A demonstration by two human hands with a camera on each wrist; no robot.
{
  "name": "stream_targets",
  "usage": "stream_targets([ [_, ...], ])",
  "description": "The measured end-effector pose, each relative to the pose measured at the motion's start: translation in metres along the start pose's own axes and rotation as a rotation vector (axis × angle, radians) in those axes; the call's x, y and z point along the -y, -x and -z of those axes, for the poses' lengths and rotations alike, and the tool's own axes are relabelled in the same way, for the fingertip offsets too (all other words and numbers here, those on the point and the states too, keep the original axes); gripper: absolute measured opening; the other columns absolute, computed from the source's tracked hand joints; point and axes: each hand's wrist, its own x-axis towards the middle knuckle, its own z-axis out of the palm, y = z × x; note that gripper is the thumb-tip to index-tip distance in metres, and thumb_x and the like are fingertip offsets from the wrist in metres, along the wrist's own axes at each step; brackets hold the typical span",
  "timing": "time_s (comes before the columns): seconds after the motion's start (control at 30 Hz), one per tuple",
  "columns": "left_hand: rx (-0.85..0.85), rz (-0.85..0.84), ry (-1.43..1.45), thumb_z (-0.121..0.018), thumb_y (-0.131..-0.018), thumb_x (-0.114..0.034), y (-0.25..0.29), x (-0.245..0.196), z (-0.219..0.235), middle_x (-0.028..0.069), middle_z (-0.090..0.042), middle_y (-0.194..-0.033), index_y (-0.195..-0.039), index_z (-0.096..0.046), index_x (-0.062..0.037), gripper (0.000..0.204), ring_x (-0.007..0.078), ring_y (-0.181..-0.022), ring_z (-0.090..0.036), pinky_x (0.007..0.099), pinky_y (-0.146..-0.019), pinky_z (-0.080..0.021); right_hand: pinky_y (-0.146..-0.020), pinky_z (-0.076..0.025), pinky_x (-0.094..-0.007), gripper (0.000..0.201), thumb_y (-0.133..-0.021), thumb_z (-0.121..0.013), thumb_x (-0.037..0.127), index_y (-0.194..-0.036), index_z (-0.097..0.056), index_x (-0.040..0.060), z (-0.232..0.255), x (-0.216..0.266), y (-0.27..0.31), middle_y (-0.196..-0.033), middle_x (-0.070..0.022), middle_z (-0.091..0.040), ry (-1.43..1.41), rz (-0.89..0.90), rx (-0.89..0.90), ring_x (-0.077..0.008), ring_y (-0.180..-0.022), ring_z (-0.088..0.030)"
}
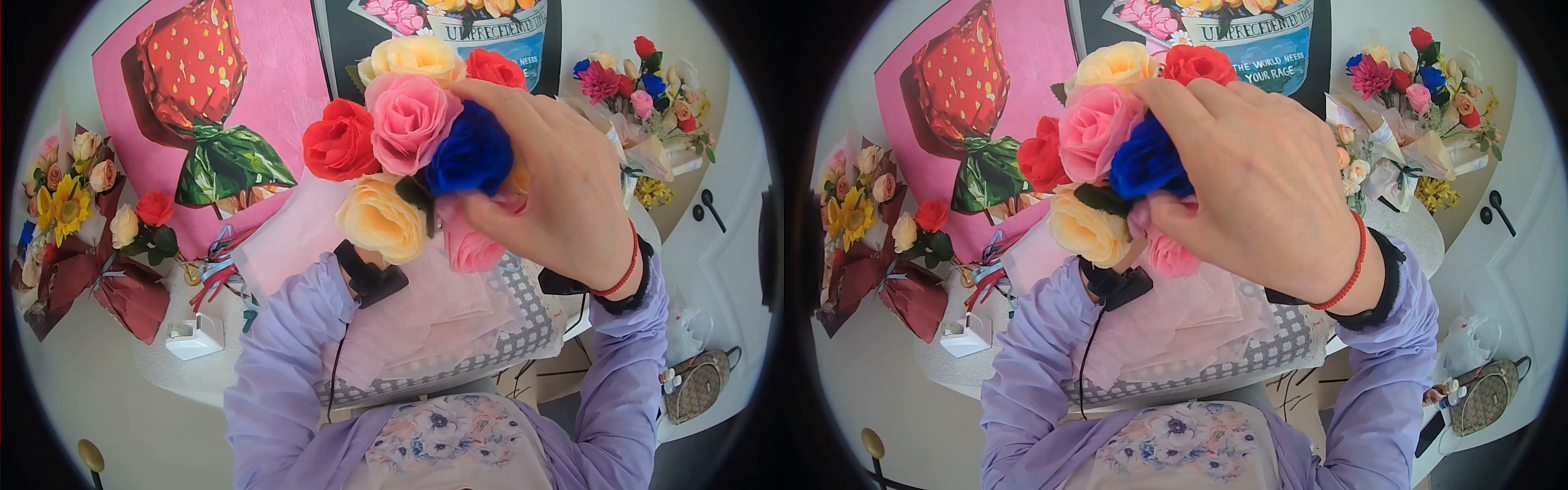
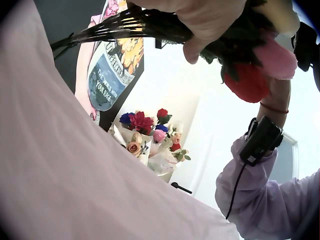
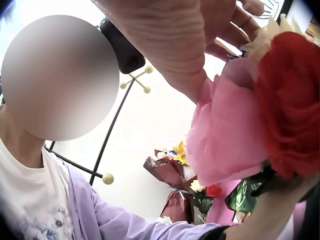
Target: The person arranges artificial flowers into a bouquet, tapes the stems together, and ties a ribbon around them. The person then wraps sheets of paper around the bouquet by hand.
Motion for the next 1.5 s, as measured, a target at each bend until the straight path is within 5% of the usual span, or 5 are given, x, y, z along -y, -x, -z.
stream_targets([
  [0.73, -0.031, -0.098, -0.248, -0.047, -0.086, -0.022, -0.005, 0.012, -0.012, 0.0105, -0.048, -0.119, -0.124, -0.040, -0.0076, 0.041, 0.0241, -0.112, -0.044, 0.0354, -0.098, -0.033, -0.063, -0.045, -0.0339, 0.065, -0.057, -0.067, 0.008, -0.119, -0.048, 0.0135, -0.010, -0.008, -0.005, -0.082, -0.0073, -0.060, -0.016, 0.076, -0.086, -0.0253, -0.075, -0.056],
  [0.9, -0.028, -0.095, -0.306, -0.048, -0.086, -0.022, -0.015, 0.020, -0.015, 0.0104, -0.048, -0.119, -0.124, -0.040, -0.0078, 0.041, 0.0243, -0.111, -0.044, 0.0356, -0.097, -0.033, -0.058, -0.045, -0.0349, 0.066, -0.057, -0.067, 0.007, -0.120, -0.047, 0.0140, -0.008, -0.009, -0.007, -0.074, -0.0069, -0.058, 0.029, 0.052, 0.089, -0.0269, -0.071, -0.057],
  [1.5, -0.034, -0.176, -0.526, -0.050, -0.084, -0.021, -0.016, 0.017, -0.026, 0.0102, -0.049, -0.118, -0.124, -0.041, -0.0086, 0.042, 0.0252, -0.110, -0.045, 0.0365, -0.096, -0.034, -0.060, -0.043, -0.0295, 0.065, -0.055, -0.068, 0.006, -0.118, -0.052, 0.0126, 0.003, -0.022, -0.008, -0.079, -0.0045, -0.060, -0.061, 0.179, -0.009, -0.0212, -0.070, -0.053],
])
